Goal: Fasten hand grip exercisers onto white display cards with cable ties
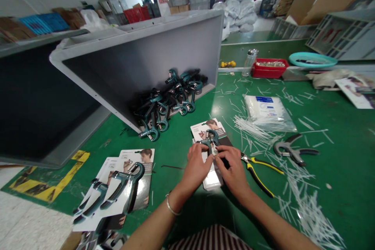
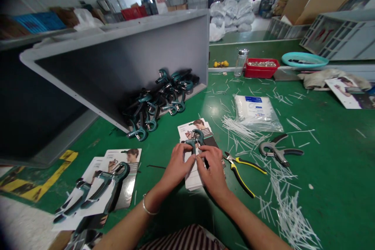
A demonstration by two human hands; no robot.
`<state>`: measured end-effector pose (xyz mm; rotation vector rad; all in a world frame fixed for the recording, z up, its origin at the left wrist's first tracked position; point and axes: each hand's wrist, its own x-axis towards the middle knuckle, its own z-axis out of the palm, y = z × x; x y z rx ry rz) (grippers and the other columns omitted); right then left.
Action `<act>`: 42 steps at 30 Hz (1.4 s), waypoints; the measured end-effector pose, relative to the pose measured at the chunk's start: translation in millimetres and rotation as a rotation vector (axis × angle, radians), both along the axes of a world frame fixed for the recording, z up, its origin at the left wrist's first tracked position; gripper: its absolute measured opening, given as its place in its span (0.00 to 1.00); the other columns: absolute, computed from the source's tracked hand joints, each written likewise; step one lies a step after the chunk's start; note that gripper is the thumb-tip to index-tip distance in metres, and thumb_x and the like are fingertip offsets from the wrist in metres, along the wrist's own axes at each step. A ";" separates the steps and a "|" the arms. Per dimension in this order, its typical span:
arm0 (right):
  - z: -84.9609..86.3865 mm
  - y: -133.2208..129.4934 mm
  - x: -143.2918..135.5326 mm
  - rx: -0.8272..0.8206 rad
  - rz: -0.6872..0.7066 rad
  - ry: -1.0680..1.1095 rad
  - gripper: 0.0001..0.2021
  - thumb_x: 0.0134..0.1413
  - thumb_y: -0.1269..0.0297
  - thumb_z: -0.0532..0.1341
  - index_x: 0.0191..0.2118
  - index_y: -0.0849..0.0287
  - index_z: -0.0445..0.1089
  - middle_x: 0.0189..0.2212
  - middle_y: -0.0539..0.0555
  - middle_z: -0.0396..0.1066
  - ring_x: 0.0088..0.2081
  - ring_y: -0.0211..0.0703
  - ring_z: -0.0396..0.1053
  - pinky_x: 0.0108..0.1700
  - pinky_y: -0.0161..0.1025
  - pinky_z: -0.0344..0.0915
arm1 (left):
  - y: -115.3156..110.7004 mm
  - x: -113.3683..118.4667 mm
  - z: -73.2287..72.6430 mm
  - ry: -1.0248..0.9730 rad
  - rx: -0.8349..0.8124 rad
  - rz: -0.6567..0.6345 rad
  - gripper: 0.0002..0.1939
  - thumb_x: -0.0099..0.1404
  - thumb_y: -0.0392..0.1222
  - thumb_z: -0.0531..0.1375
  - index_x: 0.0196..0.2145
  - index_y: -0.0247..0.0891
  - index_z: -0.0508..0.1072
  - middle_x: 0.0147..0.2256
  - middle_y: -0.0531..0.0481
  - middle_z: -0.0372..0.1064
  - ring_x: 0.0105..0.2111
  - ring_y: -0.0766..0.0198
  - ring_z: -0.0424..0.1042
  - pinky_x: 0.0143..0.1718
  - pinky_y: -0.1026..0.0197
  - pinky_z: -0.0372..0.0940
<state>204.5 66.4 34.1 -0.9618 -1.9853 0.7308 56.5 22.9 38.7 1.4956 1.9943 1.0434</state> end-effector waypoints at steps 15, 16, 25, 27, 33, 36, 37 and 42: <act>-5.0 9.0 15.1 0.063 0.001 -0.034 0.07 0.63 0.69 0.53 0.34 0.56 0.66 0.39 0.58 0.68 0.45 0.51 0.65 0.51 0.52 0.62 | 2.3 15.5 -8.8 0.228 0.090 0.018 0.14 0.62 0.36 0.59 0.46 0.40 0.63 0.45 0.45 0.64 0.48 0.53 0.63 0.53 0.48 0.58; -3.3 11.3 19.5 0.042 0.016 -0.026 0.08 0.64 0.68 0.52 0.34 0.56 0.66 0.39 0.58 0.68 0.45 0.50 0.66 0.51 0.51 0.63 | 2.9 13.3 -8.9 0.242 0.085 0.014 0.14 0.62 0.36 0.60 0.46 0.40 0.63 0.45 0.45 0.65 0.48 0.53 0.63 0.53 0.48 0.58; -23.0 24.2 149.0 0.159 -0.092 -0.780 0.30 0.50 0.50 0.65 0.57 0.60 0.65 0.53 0.70 0.66 0.52 0.69 0.62 0.50 0.62 0.60 | 4.6 -8.6 -14.8 0.206 -0.073 0.100 0.26 0.59 0.53 0.63 0.50 0.34 0.66 0.50 0.36 0.67 0.53 0.45 0.66 0.54 0.45 0.58; -25.2 31.0 156.5 0.143 -0.011 -0.827 0.24 0.50 0.57 0.64 0.52 0.63 0.68 0.46 0.68 0.70 0.47 0.64 0.66 0.47 0.57 0.63 | 12.0 -12.7 -12.5 0.223 -0.142 0.053 0.23 0.63 0.52 0.60 0.49 0.33 0.68 0.46 0.35 0.71 0.48 0.46 0.70 0.51 0.47 0.60; 18.4 61.8 146.3 -0.582 0.261 -0.391 0.16 0.59 0.52 0.55 0.41 0.60 0.68 0.32 0.57 0.72 0.29 0.47 0.71 0.33 0.45 0.69 | 37.1 -45.9 14.4 0.066 -0.127 0.005 0.14 0.58 0.47 0.63 0.40 0.36 0.72 0.38 0.42 0.75 0.40 0.52 0.74 0.44 0.54 0.65; 35.3 56.1 138.3 -0.954 0.456 -0.028 0.22 0.64 0.46 0.49 0.50 0.59 0.64 0.31 0.56 0.74 0.23 0.41 0.69 0.27 0.41 0.68 | 37.7 -58.5 26.3 -0.426 -0.087 0.043 0.21 0.53 0.43 0.68 0.43 0.35 0.70 0.40 0.43 0.75 0.37 0.57 0.74 0.37 0.58 0.67; 36.9 51.7 132.8 -0.990 0.499 0.041 0.22 0.64 0.46 0.49 0.50 0.59 0.63 0.31 0.56 0.74 0.22 0.41 0.69 0.26 0.40 0.68 | 36.7 -59.4 27.7 -0.601 -0.108 0.021 0.22 0.53 0.44 0.68 0.45 0.34 0.70 0.40 0.43 0.74 0.35 0.59 0.74 0.34 0.60 0.68; 29.6 40.0 94.5 -0.890 0.489 -0.029 0.16 0.58 0.54 0.57 0.47 0.57 0.63 0.39 0.58 0.74 0.29 0.45 0.74 0.23 0.38 0.68 | 33.9 -44.8 10.9 -0.925 -0.160 -0.024 0.22 0.59 0.48 0.64 0.47 0.32 0.71 0.30 0.50 0.71 0.20 0.69 0.66 0.14 0.68 0.56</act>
